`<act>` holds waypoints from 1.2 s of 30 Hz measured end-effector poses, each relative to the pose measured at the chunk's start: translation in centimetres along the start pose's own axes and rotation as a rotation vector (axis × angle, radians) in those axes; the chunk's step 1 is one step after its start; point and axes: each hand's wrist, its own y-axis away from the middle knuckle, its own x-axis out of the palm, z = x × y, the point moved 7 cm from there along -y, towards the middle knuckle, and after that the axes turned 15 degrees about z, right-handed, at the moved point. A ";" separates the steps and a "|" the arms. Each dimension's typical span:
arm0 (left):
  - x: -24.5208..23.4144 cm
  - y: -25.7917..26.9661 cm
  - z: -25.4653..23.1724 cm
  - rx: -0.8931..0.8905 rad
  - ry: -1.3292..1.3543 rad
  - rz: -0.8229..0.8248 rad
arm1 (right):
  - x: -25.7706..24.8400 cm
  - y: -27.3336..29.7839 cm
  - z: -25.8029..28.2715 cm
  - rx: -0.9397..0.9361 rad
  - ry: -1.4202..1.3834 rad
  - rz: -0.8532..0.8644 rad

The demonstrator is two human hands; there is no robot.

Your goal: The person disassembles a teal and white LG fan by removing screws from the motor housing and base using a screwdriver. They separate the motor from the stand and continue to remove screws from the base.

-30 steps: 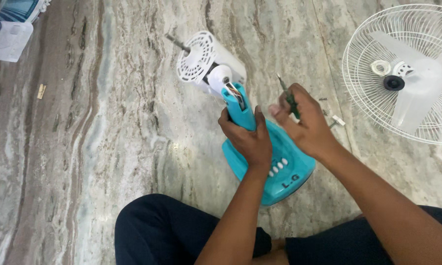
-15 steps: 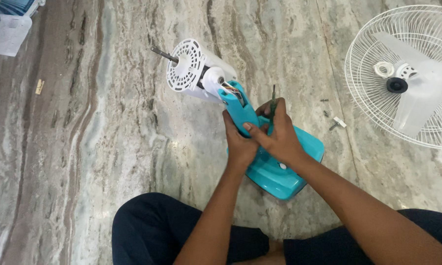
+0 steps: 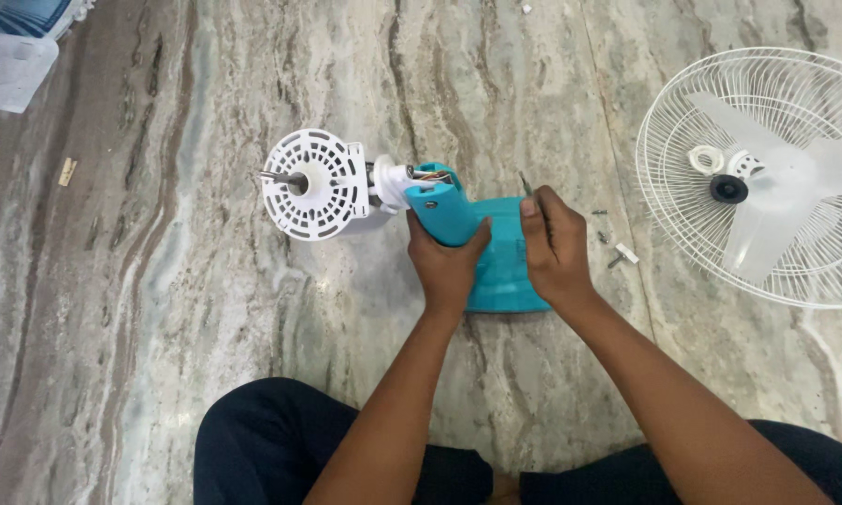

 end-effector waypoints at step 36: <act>2.4 0.4 3.2 0.232 -0.470 0.043 | -1.6 0.7 10.2 -0.338 0.559 -0.019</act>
